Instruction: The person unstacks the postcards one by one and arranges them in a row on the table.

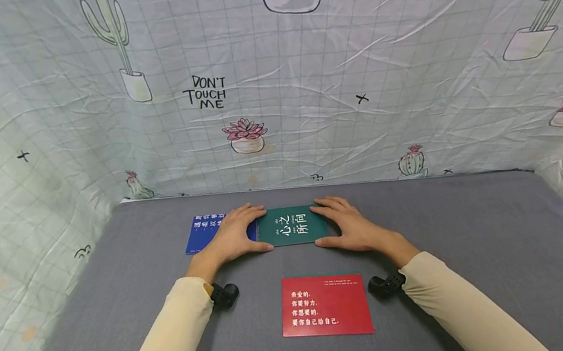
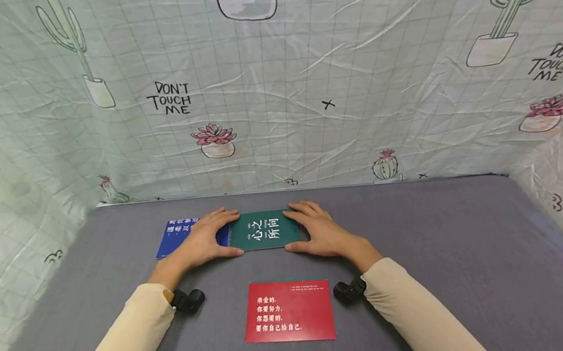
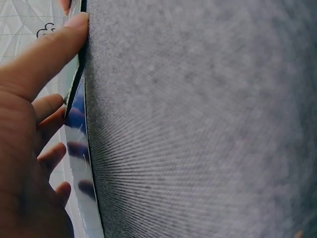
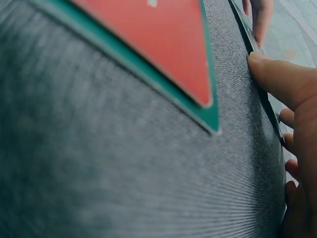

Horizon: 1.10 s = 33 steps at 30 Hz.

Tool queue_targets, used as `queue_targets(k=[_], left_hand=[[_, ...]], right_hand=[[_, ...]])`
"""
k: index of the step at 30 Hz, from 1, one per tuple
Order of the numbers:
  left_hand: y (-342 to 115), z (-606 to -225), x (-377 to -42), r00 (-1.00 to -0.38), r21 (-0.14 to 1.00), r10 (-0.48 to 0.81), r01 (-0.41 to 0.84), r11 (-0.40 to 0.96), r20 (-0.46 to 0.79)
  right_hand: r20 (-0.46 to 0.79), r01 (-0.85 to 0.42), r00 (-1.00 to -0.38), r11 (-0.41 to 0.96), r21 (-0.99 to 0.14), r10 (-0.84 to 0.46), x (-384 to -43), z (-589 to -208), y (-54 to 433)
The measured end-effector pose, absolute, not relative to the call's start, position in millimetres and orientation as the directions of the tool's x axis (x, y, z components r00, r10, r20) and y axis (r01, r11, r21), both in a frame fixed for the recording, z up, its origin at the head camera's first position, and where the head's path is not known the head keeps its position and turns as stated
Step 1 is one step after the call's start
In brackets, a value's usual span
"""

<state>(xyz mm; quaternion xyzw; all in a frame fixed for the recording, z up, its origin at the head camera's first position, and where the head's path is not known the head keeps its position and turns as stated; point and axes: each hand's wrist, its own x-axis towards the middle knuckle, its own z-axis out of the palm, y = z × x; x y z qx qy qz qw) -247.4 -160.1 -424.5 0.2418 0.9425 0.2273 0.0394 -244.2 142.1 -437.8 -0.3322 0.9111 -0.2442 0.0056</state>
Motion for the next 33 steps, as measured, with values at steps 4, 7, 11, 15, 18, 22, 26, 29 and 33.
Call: queue_targets(k=[4,7,11,15,18,22,26,29,33], left_hand=[[-159.3,-423.9,-247.4,-0.883,0.453,0.469,0.433,0.779,0.038],[-158.5,-423.1,-246.7,-0.885,0.453,0.465,0.428,0.782,0.034],[-158.3,-421.5,-245.7,-0.887,0.450,0.461,0.423,0.787,0.028],[-158.6,-420.5,-245.5,-0.887,0.439,0.461,0.422,0.793,0.021],[-158.8,-419.9,-245.8,-0.886,0.434,0.464,0.425,0.794,0.019],[-158.6,-419.2,-246.1,-0.884,0.430,0.468,0.429,0.795,0.016],[-158.4,-419.0,-246.4,-0.883,0.428,0.468,0.428,0.796,0.012],[-158.4,-419.3,-246.6,-0.884,0.427,0.468,0.427,0.797,0.010],[-158.6,-419.3,-246.8,-0.882,0.422,0.471,0.430,0.798,0.009]], right_hand=[[0.147,-0.599,-0.782,0.666,-0.445,-0.605,-245.1,-438.2,142.4],[0.147,-0.599,-0.783,0.668,-0.442,-0.604,-245.6,-438.9,142.8],[0.151,-0.603,-0.781,0.667,-0.438,-0.606,-245.8,-440.0,143.1],[0.155,-0.605,-0.780,0.667,-0.434,-0.607,-245.7,-441.0,142.9],[0.164,-0.608,-0.779,0.666,-0.432,-0.605,-245.7,-441.8,142.6],[0.173,-0.609,-0.780,0.664,-0.434,-0.601,-245.7,-442.3,142.2],[0.173,-0.606,-0.781,0.662,-0.442,-0.600,-245.1,-441.2,142.1],[0.173,-0.604,-0.782,0.659,-0.448,-0.599,-244.9,-440.7,142.2],[0.174,-0.605,-0.781,0.658,-0.449,-0.599,-245.1,-440.7,142.6]])
